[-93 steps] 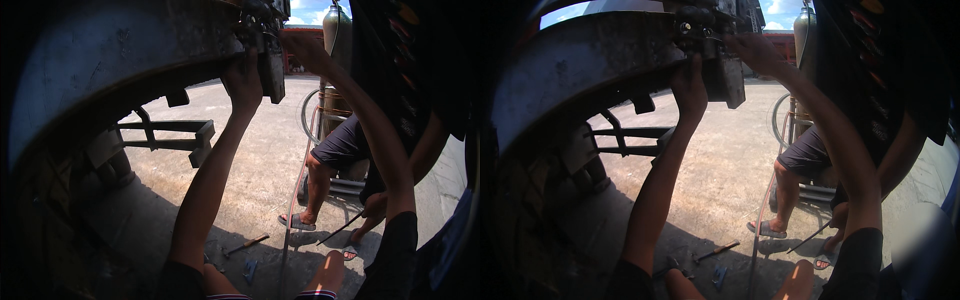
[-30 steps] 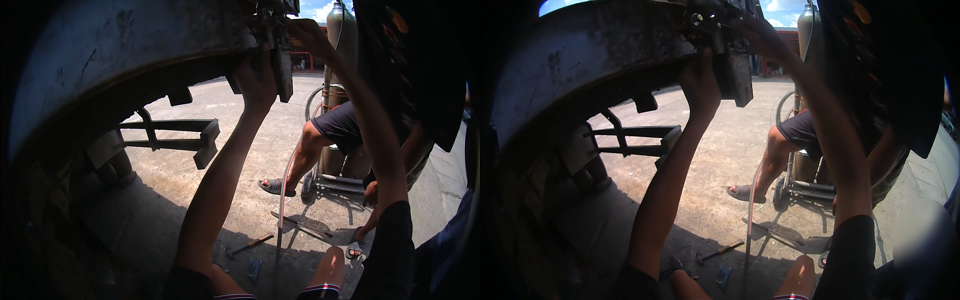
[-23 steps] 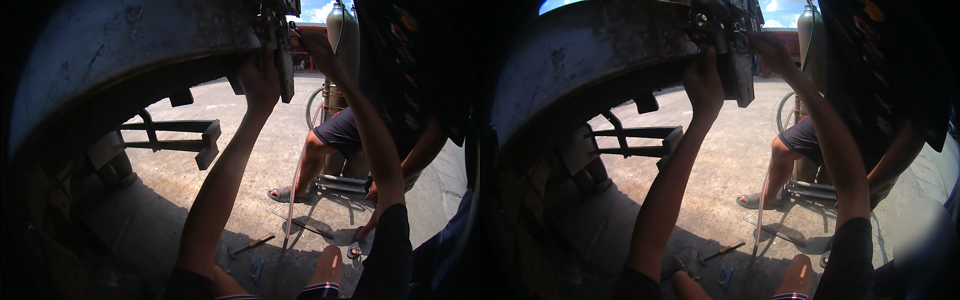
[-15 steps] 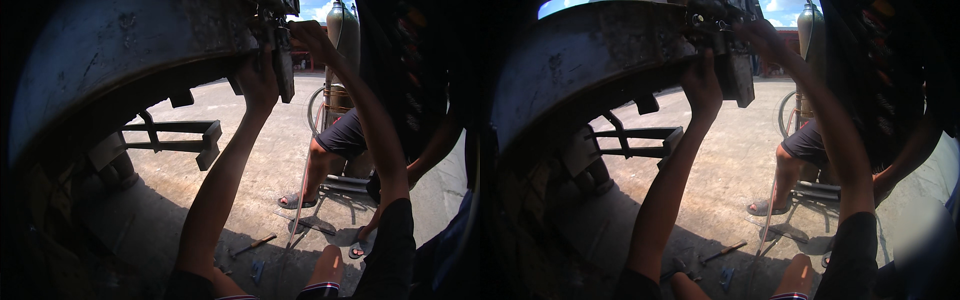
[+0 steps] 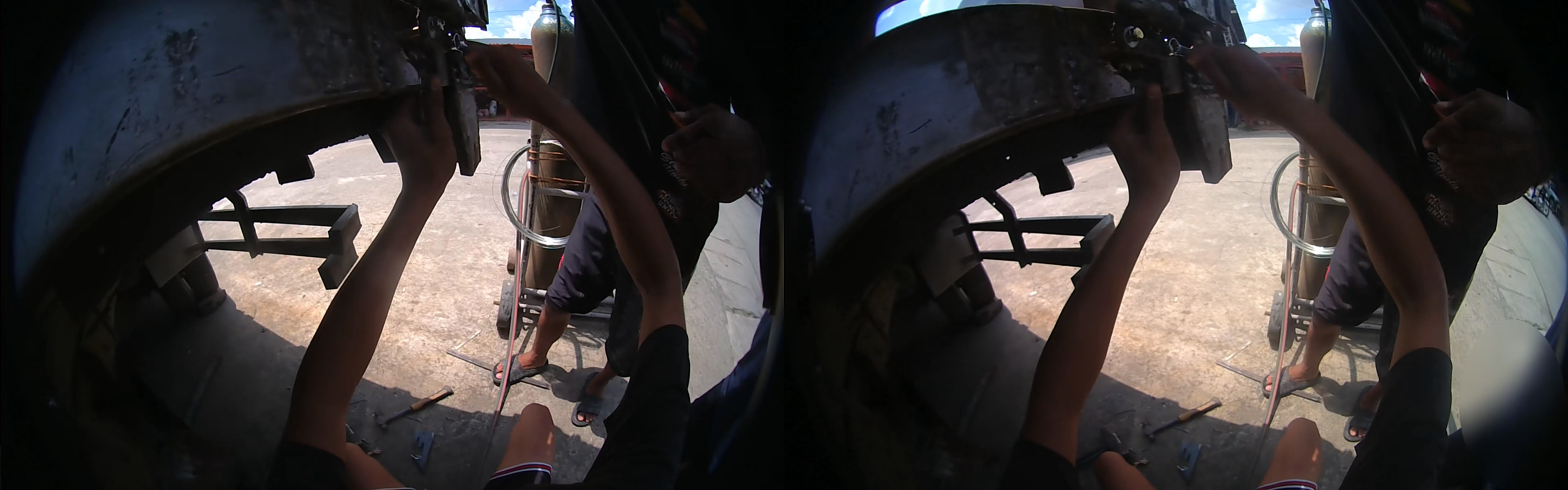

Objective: The person sits on the ground under a vehicle and uses a wrench to tighten bolts on a metal bracket. Two other people stand nearby, one holding a gas cylinder. The person continues to adjust the wrench and tighten the bolts on the vehicle's undercarriage.

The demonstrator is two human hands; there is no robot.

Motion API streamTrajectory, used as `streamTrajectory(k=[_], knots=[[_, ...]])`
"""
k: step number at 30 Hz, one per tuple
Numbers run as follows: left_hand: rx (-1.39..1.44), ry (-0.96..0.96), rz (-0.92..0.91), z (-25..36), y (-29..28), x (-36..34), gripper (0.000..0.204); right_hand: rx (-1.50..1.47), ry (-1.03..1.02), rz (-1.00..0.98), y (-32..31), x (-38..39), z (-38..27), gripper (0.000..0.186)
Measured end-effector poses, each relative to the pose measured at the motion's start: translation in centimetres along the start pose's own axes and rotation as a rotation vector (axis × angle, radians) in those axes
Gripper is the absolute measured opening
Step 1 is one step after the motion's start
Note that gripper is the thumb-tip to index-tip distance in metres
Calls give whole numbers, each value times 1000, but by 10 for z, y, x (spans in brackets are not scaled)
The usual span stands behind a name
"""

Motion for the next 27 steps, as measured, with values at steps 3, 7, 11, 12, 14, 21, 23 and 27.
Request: streamTrajectory(k=[3,7,11,12,14,21,23,27], knots=[[-39,58,18,1,2,0,43,-93,57,-107,-4,-3,7,34],[-102,62,-24,-4,3,-1,40,-10,-195,196,15,6,-8,37],[-26,37,-13,-4,2,-3,37,-295,158,188,30,15,-28,46],[-33,65,-4,-4,2,-5,36,-337,208,206,32,16,-39,59],[-83,163,-1,-1,0,-6,35,-413,228,190,31,25,-64,65],[250,88,-69,-18,-2,3,21,-770,266,-62,12,17,-117,28],[72,229,8,6,5,5,19,-1358,248,-71,0,6,-115,21],[-219,255,36,-12,-15,-10,19,-1939,467,121,-15,-7,-154,10]])
Point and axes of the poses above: each hand's wrist, its own x-axis away from the middle knuckle, its own y-axis out of the palm, z = x × y, the point moved 4 cm from there along -x, towards the middle knuckle, and after that the axes turned 14 degrees about -z, right-handed, at the moved point
